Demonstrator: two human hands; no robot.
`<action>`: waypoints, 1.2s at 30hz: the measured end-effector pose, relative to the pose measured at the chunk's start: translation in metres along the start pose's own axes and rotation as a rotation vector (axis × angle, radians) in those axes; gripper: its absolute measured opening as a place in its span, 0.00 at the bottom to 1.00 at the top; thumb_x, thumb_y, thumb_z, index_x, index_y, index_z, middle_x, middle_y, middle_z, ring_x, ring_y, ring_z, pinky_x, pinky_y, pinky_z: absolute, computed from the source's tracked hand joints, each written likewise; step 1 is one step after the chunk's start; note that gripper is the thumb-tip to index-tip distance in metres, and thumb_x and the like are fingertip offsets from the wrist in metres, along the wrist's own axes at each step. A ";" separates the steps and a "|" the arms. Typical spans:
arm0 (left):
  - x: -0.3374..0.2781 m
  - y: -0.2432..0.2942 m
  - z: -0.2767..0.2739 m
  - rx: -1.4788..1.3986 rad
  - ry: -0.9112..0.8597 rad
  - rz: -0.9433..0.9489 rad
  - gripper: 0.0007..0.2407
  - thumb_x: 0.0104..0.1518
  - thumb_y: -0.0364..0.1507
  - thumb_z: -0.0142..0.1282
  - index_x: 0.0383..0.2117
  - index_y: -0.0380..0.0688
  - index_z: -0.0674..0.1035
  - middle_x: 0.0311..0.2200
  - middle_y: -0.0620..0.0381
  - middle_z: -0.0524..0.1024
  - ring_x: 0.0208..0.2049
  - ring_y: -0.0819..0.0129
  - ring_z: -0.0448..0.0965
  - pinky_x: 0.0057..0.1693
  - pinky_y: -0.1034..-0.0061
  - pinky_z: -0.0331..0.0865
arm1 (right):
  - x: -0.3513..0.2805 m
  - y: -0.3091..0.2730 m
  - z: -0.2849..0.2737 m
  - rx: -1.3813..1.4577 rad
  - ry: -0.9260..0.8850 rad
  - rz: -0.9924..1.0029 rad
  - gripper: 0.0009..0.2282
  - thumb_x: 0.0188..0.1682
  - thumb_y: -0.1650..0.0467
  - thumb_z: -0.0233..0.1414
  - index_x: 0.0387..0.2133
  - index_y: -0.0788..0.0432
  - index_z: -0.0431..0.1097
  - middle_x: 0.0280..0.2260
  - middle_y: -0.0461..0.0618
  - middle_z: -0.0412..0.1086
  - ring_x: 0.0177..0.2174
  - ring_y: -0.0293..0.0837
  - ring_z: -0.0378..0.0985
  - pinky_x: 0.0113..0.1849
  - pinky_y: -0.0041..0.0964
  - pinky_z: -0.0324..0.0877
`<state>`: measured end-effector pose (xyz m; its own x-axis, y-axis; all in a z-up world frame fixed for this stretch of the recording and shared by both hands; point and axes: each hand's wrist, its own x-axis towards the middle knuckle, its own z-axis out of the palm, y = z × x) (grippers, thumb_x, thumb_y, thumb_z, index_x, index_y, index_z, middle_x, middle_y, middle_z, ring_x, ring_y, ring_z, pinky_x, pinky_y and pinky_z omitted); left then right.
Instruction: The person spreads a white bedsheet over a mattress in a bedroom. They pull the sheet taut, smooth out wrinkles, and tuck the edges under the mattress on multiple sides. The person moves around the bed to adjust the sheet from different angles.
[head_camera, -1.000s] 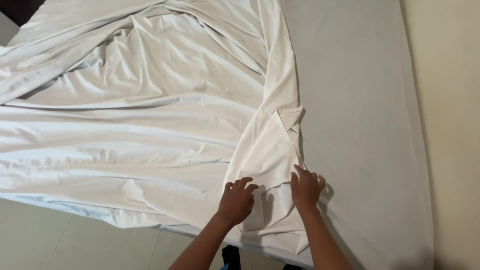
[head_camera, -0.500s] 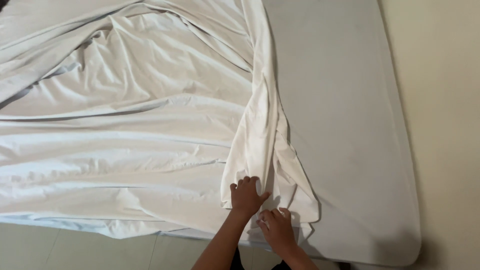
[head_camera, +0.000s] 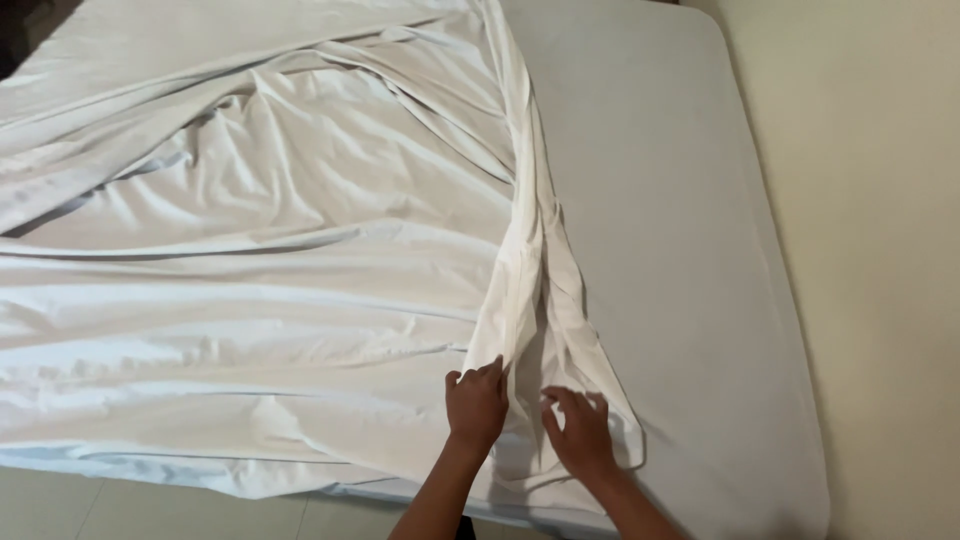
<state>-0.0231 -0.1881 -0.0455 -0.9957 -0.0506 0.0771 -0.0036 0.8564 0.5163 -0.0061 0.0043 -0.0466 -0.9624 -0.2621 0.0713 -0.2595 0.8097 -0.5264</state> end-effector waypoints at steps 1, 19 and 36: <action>-0.004 -0.007 -0.004 0.002 0.004 -0.005 0.12 0.63 0.33 0.49 0.45 0.45 0.82 0.25 0.53 0.82 0.30 0.56 0.79 0.53 0.54 0.61 | 0.011 -0.010 -0.005 0.002 -0.002 -0.006 0.11 0.51 0.66 0.51 0.46 0.53 0.71 0.37 0.45 0.77 0.41 0.45 0.78 0.55 0.52 0.53; -0.078 -0.076 -0.085 -0.259 0.321 -0.091 0.10 0.55 0.25 0.60 0.42 0.42 0.85 0.21 0.47 0.80 0.22 0.53 0.79 0.32 0.61 0.70 | 0.096 -0.178 0.043 -0.075 -0.243 0.056 0.22 0.51 0.57 0.53 0.52 0.58 0.70 0.34 0.49 0.78 0.40 0.45 0.78 0.56 0.49 0.55; -0.036 0.064 0.061 -0.321 -0.081 0.102 0.17 0.48 0.20 0.57 0.47 0.45 0.82 0.46 0.52 0.82 0.41 0.52 0.83 0.46 0.61 0.76 | 0.069 0.044 -0.029 -0.078 -0.048 0.308 0.10 0.54 0.67 0.48 0.40 0.57 0.77 0.32 0.49 0.78 0.39 0.46 0.76 0.56 0.48 0.55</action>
<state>0.0066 -0.1004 -0.0678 -0.9936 0.0793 0.0806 0.1129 0.6490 0.7523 -0.0865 0.0368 -0.0397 -0.9923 -0.0216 -0.1222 0.0361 0.8921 -0.4504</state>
